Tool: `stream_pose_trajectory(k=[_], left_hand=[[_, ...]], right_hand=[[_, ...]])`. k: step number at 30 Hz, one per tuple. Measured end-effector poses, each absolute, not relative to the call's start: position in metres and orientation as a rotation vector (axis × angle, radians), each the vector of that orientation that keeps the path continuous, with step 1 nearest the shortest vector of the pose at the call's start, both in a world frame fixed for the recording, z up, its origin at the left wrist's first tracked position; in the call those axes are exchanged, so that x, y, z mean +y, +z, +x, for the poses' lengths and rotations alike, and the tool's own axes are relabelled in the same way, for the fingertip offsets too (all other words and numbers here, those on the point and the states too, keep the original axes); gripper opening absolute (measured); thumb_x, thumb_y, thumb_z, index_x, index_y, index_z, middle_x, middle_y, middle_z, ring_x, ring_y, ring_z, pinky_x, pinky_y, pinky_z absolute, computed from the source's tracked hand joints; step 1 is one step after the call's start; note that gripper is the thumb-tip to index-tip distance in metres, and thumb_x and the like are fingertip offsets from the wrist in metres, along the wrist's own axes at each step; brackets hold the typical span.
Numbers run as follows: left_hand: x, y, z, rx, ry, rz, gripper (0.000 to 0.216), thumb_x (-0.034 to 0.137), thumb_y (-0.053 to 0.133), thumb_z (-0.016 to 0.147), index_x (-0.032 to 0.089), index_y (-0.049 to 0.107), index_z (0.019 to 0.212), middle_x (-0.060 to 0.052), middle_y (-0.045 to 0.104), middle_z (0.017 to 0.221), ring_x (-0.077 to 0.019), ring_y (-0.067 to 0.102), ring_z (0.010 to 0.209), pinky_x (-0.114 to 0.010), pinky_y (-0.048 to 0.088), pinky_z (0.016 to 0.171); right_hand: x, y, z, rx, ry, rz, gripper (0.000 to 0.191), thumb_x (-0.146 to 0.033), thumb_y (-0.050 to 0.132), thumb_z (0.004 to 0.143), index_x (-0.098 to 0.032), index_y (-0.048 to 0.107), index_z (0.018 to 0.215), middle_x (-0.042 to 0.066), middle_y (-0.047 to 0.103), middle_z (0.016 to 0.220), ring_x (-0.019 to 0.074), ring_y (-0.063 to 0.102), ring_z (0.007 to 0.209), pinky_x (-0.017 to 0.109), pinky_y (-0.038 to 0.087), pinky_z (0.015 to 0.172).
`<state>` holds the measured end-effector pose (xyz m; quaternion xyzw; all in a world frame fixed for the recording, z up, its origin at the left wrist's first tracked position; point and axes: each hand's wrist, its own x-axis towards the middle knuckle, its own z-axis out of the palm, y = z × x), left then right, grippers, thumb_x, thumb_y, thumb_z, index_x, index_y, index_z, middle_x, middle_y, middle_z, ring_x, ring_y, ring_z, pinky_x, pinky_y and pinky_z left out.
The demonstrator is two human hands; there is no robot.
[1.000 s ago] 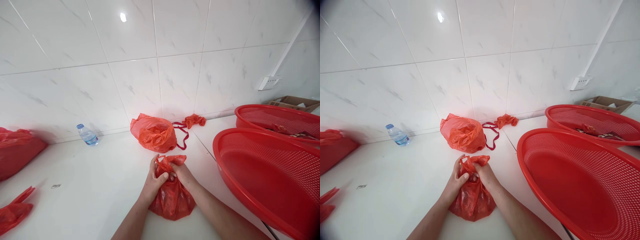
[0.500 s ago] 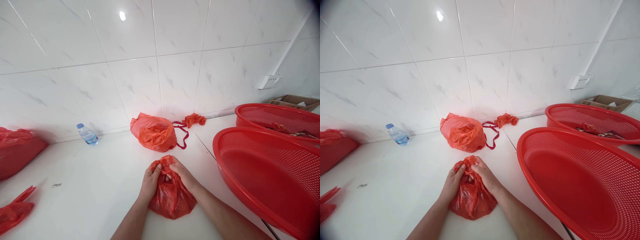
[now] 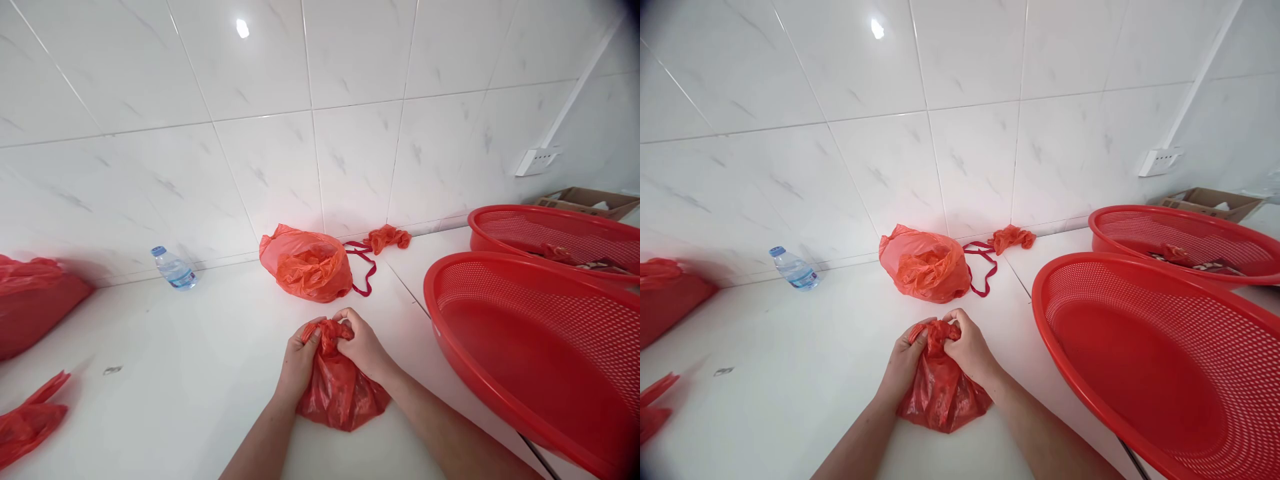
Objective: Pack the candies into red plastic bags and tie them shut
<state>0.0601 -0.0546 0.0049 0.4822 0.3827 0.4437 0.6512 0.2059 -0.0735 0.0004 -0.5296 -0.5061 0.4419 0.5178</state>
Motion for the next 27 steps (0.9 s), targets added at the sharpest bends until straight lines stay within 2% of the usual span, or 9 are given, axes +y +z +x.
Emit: stream_pose_trajectory(k=[3,7,13,17,21,24,27], left_hand=[[-0.055,0.002,0.059,0.846,1.007,1.086,0.034,0.037,0.066,0.076,0.018,0.061,0.104,-0.005,0.068,0.092,-0.0176,0.062,0.075,-0.028,0.047,0.07],[-0.055,-0.001,0.06,0.755,0.989,1.046,0.028,0.034,0.069,0.074,0.021,0.052,0.092,0.001,0.064,0.075,-0.0119,0.058,0.06,-0.023,0.044,0.059],[-0.056,-0.001,0.062,0.703,0.974,1.031,0.026,0.033,0.068,0.075,0.021,0.045,0.08,0.006,0.056,0.062,-0.0079,0.049,0.05,-0.019,0.038,0.051],[-0.054,-0.003,0.061,0.735,1.022,1.092,0.021,0.03,0.069,0.075,0.018,0.051,0.075,0.002,0.061,0.075,-0.0097,0.054,0.063,-0.021,0.043,0.061],[-0.053,-0.002,0.058,0.737,1.052,1.088,0.015,0.03,0.068,0.075,0.018,0.059,0.078,-0.003,0.064,0.091,-0.0155,0.059,0.08,-0.028,0.045,0.076],[-0.053,0.0,0.056,0.707,1.073,1.054,0.013,0.029,0.068,0.075,0.018,0.063,0.08,-0.003,0.064,0.097,-0.0174,0.059,0.087,-0.031,0.045,0.082],[-0.053,0.001,0.055,0.723,1.118,1.024,0.012,0.027,0.07,0.073,0.018,0.062,0.074,-0.003,0.061,0.105,-0.018,0.058,0.091,-0.031,0.044,0.084]], right_hand=[[-0.072,-0.004,0.206,-1.252,0.909,-1.418,0.024,-0.019,0.055,0.069,-0.026,0.055,0.092,-0.004,0.059,0.065,0.0141,0.052,0.057,0.027,0.037,0.055],[-0.071,-0.008,0.207,-1.314,0.765,-1.501,0.013,-0.018,0.054,0.069,-0.026,0.058,0.077,-0.002,0.062,0.065,0.0145,0.051,0.057,0.028,0.033,0.056],[-0.068,-0.008,0.21,-1.208,0.922,-1.269,0.032,-0.013,0.045,0.067,-0.027,0.067,0.086,0.0,0.067,0.082,0.0185,0.058,0.076,0.031,0.042,0.07],[-0.067,-0.002,0.217,-1.138,1.148,-1.163,0.032,-0.012,0.046,0.063,-0.021,0.068,0.085,0.0,0.066,0.08,0.0175,0.058,0.076,0.03,0.044,0.072],[-0.069,0.004,0.225,-0.893,1.429,-0.907,0.025,-0.029,0.055,0.075,-0.019,0.064,0.096,0.003,0.066,0.084,0.0181,0.06,0.077,0.034,0.046,0.077],[-0.066,0.001,0.233,-0.804,1.376,-0.936,0.026,-0.037,0.056,0.077,-0.017,0.062,0.093,0.004,0.065,0.083,0.0172,0.06,0.073,0.033,0.046,0.074],[-0.059,-0.008,0.242,-0.925,1.082,-1.233,0.018,-0.028,0.059,0.072,-0.018,0.059,0.088,0.001,0.061,0.074,0.015,0.056,0.066,0.03,0.044,0.067]])
